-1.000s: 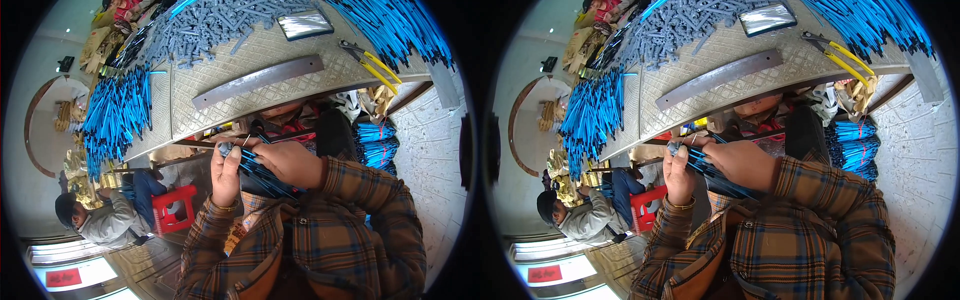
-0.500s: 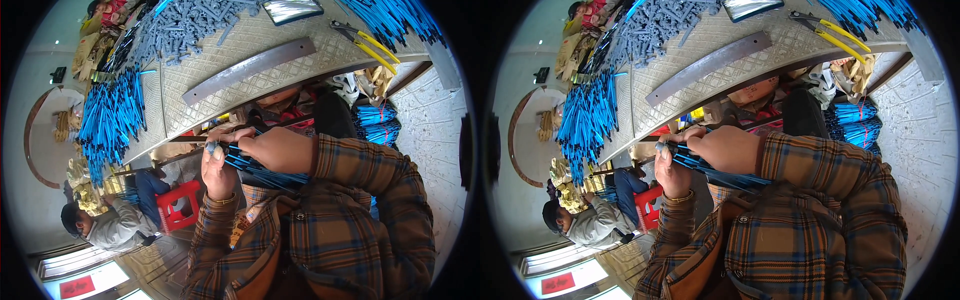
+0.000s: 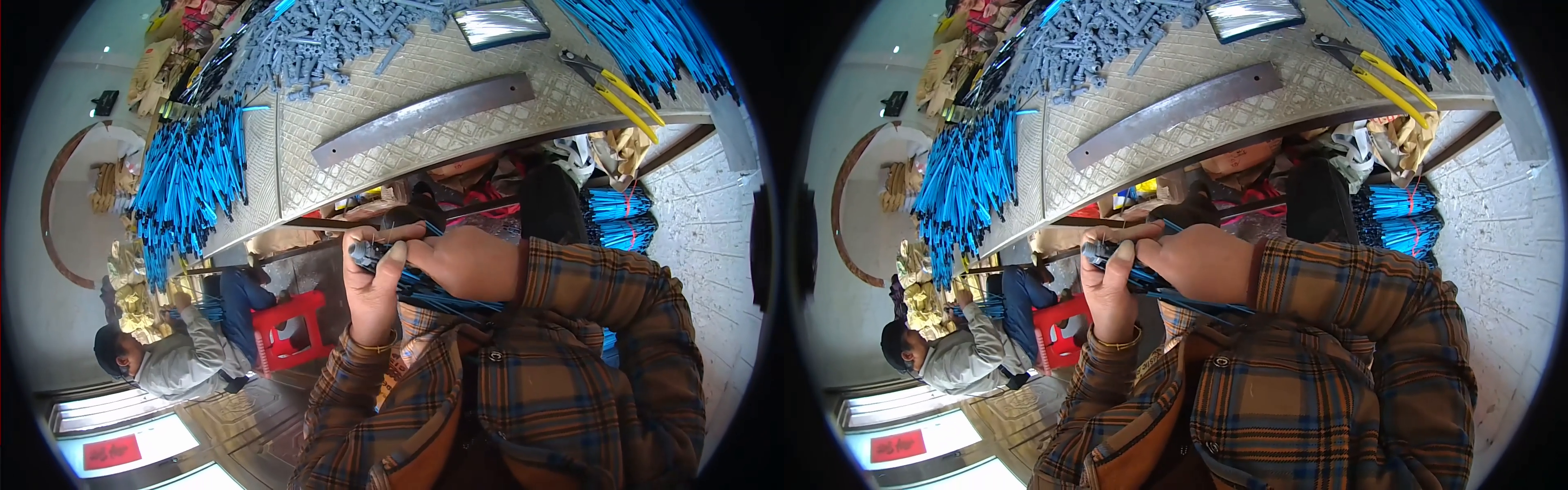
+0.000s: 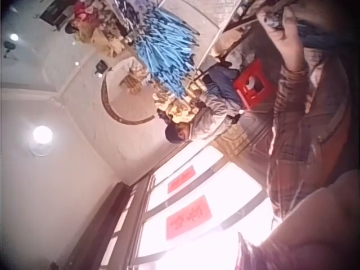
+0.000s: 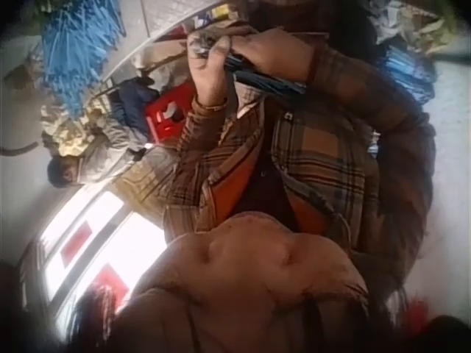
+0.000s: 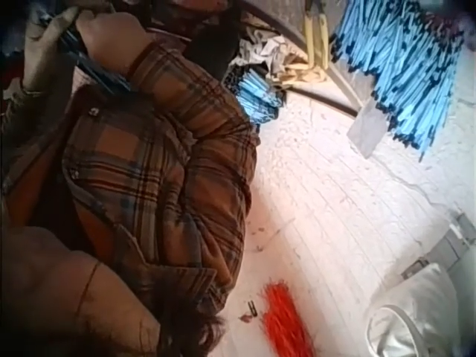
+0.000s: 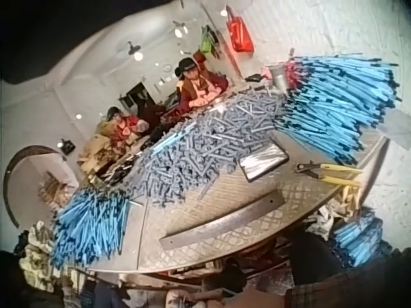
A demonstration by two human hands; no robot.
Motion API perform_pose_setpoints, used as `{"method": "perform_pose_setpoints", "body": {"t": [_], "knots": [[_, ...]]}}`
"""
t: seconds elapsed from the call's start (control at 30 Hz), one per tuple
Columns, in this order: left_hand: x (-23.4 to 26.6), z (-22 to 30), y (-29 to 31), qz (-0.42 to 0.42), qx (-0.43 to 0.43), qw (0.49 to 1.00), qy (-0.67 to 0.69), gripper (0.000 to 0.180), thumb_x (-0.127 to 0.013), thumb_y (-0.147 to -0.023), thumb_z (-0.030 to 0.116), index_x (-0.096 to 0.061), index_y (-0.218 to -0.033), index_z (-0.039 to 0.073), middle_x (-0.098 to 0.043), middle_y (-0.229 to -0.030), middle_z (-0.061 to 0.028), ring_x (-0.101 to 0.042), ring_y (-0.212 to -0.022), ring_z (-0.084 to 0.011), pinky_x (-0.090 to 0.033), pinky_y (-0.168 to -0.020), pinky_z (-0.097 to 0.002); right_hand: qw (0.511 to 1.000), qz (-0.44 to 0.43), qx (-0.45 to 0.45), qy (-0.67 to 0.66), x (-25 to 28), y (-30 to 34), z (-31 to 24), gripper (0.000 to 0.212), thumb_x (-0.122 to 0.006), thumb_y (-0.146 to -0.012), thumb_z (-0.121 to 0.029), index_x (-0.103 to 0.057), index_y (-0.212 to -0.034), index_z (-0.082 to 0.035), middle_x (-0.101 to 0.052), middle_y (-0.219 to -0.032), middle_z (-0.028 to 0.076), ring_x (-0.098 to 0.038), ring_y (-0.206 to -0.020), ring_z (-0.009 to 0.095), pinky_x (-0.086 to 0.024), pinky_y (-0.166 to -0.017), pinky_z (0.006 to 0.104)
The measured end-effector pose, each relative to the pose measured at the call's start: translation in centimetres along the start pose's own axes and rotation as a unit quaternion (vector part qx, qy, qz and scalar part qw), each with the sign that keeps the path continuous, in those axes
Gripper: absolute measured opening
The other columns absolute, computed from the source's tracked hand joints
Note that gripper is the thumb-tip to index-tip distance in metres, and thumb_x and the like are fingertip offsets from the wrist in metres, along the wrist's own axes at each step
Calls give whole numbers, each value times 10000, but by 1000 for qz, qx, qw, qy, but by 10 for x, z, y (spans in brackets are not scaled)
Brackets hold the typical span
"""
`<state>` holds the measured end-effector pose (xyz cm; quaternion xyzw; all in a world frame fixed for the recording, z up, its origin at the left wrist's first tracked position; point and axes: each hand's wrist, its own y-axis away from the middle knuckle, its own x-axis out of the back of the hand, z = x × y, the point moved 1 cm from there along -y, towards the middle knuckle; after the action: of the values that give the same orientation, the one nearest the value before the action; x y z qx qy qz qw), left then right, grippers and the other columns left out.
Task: The person assembles umbrella frames by aligning and threading ribs along a guide bar, fitting them into plastic hubs, and securing the connections using pliers.
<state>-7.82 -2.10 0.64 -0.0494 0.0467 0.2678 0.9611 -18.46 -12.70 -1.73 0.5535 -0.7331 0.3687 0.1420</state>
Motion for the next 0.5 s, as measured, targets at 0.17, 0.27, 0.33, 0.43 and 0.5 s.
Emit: {"method": "perform_pose_setpoints", "body": {"t": [0.17, 0.27, 0.33, 0.43, 0.5], "knots": [[-8, 2, 5, 66, 21, 998, 7, 127, -520, -850, -4, -427, -931, 28, -637, -926, -183, -601, -851, -205, -451, -835, -329, 999, -11, 28, 14, 0, 0, -3, 137, -487, -794, -96, -436, -878, -1, -554, -611, 163, -577, -547, 340, -440, -472, 420], [-8, 0, 7, 97, -6, 994, 44, 70, -510, -841, -10, -452, -863, 23, -642, -869, -167, -605, -808, -196, -460, -814, -328, 999, -19, 37, 29, 0, -1, -4, 126, -483, -790, -86, -439, -874, -3, -552, -607, 162, -578, -548, 338, -438, -463, 415], [-11, 0, 8, 107, -14, 993, 53, 69, -507, -837, -15, -450, -852, 21, -642, -866, -167, -605, -804, -195, -461, -811, -327, 998, -58, 13, 24, 0, 0, -4, 171, -476, -826, -120, -451, -947, -2, -567, -674, 165, -580, -610, 343, -454, -519, 412], [-12, 3, 7, 119, -28, 989, 77, 69, -499, -830, -26, -447, -829, 19, -641, -861, -167, -603, -795, -193, -462, -804, -326, 998, -41, -7, -37, 6, 3, 2, 233, -468, -859, -157, -452, -1031, -1, -581, -755, 179, -585, -690, 344, -469, -592, 402], [-6, 11, 9, 139, -55, 987, 62, 80, -492, -821, -37, -437, -827, 21, -631, -823, -159, -600, -762, -197, -471, -770, -331, 987, 35, -28, -157, 15, 5, 7, 308, -461, -888, -196, -443, -1125, -1, -593, -849, 201, -595, -787, 342, -483, -683, 383]]}}
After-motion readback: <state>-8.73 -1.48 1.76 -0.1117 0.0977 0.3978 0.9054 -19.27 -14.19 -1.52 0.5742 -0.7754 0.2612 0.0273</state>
